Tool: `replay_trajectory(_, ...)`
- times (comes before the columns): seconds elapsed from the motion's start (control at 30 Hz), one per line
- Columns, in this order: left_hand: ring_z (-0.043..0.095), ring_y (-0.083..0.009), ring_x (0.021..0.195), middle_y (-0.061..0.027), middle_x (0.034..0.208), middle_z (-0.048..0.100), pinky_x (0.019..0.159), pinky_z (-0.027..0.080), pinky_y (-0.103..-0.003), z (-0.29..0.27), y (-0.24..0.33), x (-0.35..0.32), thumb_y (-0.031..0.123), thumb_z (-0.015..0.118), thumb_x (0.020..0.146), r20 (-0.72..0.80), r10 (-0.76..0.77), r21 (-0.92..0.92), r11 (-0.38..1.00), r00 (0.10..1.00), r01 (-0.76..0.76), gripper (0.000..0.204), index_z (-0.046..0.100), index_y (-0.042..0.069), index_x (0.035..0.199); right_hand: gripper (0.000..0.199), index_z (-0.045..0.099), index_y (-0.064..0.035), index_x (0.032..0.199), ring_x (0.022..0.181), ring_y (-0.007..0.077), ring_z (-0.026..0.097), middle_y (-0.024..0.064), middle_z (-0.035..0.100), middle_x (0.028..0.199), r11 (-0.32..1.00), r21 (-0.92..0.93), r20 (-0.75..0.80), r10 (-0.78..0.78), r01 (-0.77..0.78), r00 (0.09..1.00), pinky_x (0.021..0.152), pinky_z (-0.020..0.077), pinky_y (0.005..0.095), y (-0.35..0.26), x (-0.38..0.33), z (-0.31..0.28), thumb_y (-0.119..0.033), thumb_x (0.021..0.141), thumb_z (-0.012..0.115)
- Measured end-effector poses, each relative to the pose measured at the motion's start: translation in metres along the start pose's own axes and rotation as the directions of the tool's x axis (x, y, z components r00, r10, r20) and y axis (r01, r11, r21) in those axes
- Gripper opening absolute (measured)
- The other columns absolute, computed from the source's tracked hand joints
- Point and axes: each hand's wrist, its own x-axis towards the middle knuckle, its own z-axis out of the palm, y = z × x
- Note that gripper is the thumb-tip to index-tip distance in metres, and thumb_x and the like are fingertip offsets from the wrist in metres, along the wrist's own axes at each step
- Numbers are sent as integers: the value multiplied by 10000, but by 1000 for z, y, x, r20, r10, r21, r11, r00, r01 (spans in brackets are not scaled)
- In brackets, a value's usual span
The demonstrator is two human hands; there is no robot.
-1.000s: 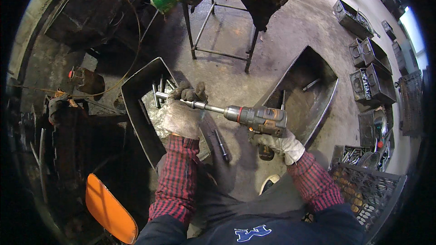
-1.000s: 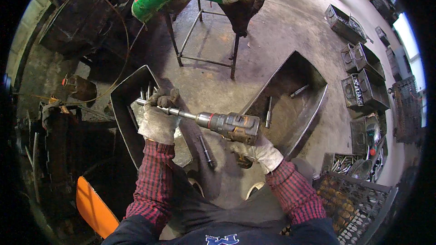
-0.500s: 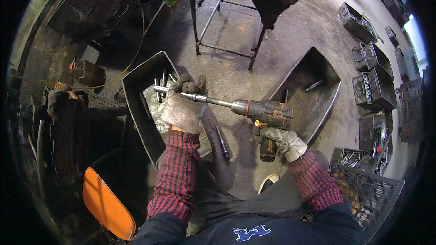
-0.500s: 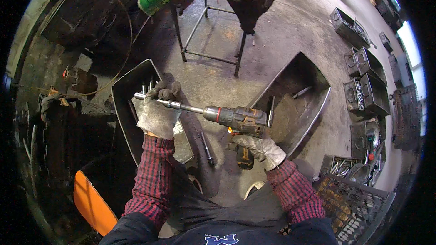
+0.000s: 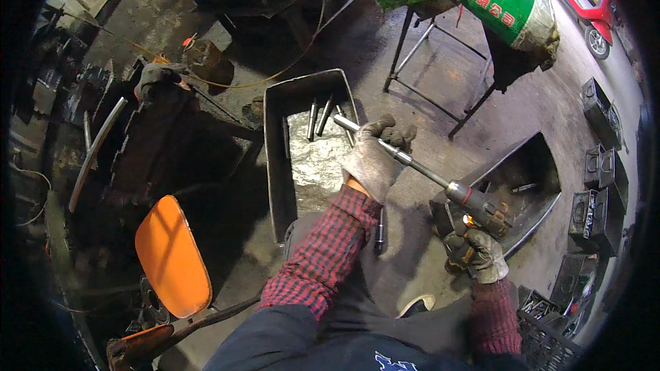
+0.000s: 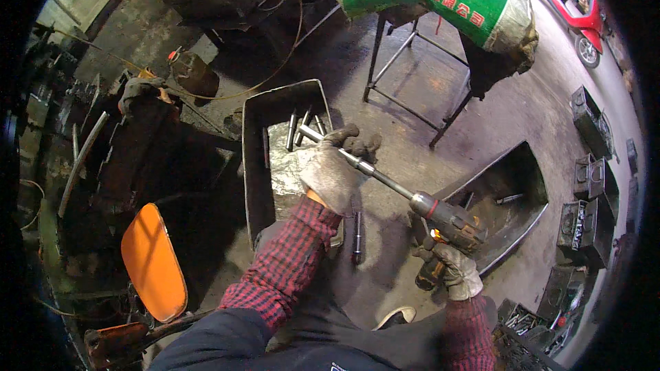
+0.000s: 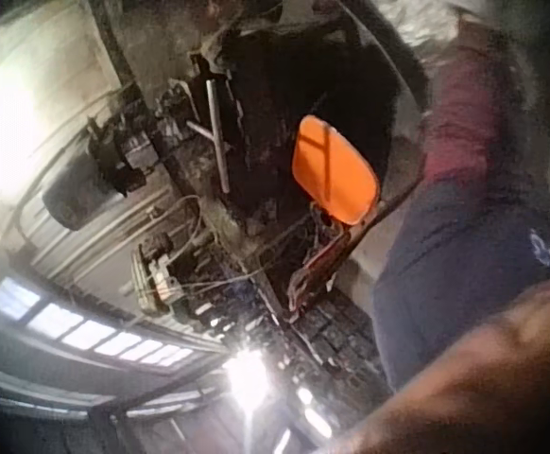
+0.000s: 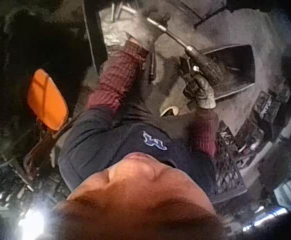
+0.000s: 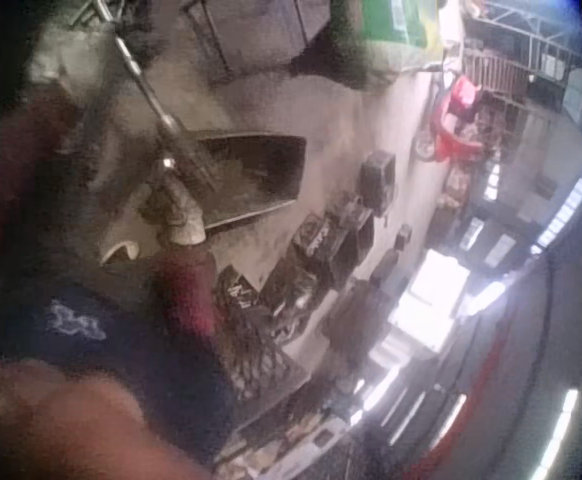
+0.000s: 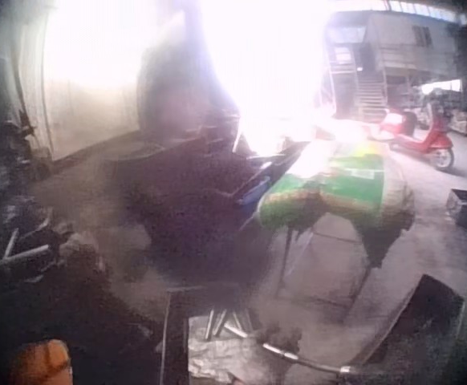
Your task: The person uses a cordless drill to bore holes into metal rods held by hand. They pick rods from a bin, drill each one, and place the finished pieces into a separate metal tray. The person also moves a large bag and repositions a tray during the process.
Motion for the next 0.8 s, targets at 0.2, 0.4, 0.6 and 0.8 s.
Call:
replay_trajectory(0.2, 489, -170, 522, 0, 604, 473, 747, 615, -414, -1, 3, 5, 114, 644, 994, -15, 18, 21, 1000, 1000, -17, 106, 583, 29, 1009, 485, 632, 8, 1298, 948, 326, 759, 120, 739, 1074, 907, 375, 26, 196, -192, 980, 809, 653, 450, 1, -1, -11, -156, 882, 820)
replay_trajectory(0.4, 512, -173, 533, 6, 610, 470, 793, 618, -424, 3, 1, -1, 115, 632, 1004, 36, 46, 3, 999, 998, -46, 104, 591, 24, 1033, 422, 668, 10, 1235, 922, 284, 745, 103, 739, 1039, 912, 378, 55, 152, -161, 987, 760, 635, 400, -6, -7, -7, -182, 891, 819)
replay_trajectory(0.6, 481, -171, 513, 17, 599, 438, 864, 601, -425, 10, -1, -2, 128, 616, 1012, 2, 64, 21, 998, 998, -65, 97, 587, 36, 1002, 437, 667, 8, 1246, 938, 282, 745, 94, 733, 1026, 933, 339, 31, 120, -123, 992, 768, 630, 395, -6, -10, -11, -183, 885, 824)
replay_trajectory(0.8, 489, -193, 512, 10, 589, 429, 930, 595, -462, 10, 2, 5, 151, 603, 1016, -15, -8, 52, 999, 1000, 8, 111, 583, 63, 953, 452, 667, 2, 1261, 950, 302, 745, 90, 724, 1048, 918, 367, 52, 142, -151, 988, 798, 632, 408, -9, -13, -15, -158, 870, 826)
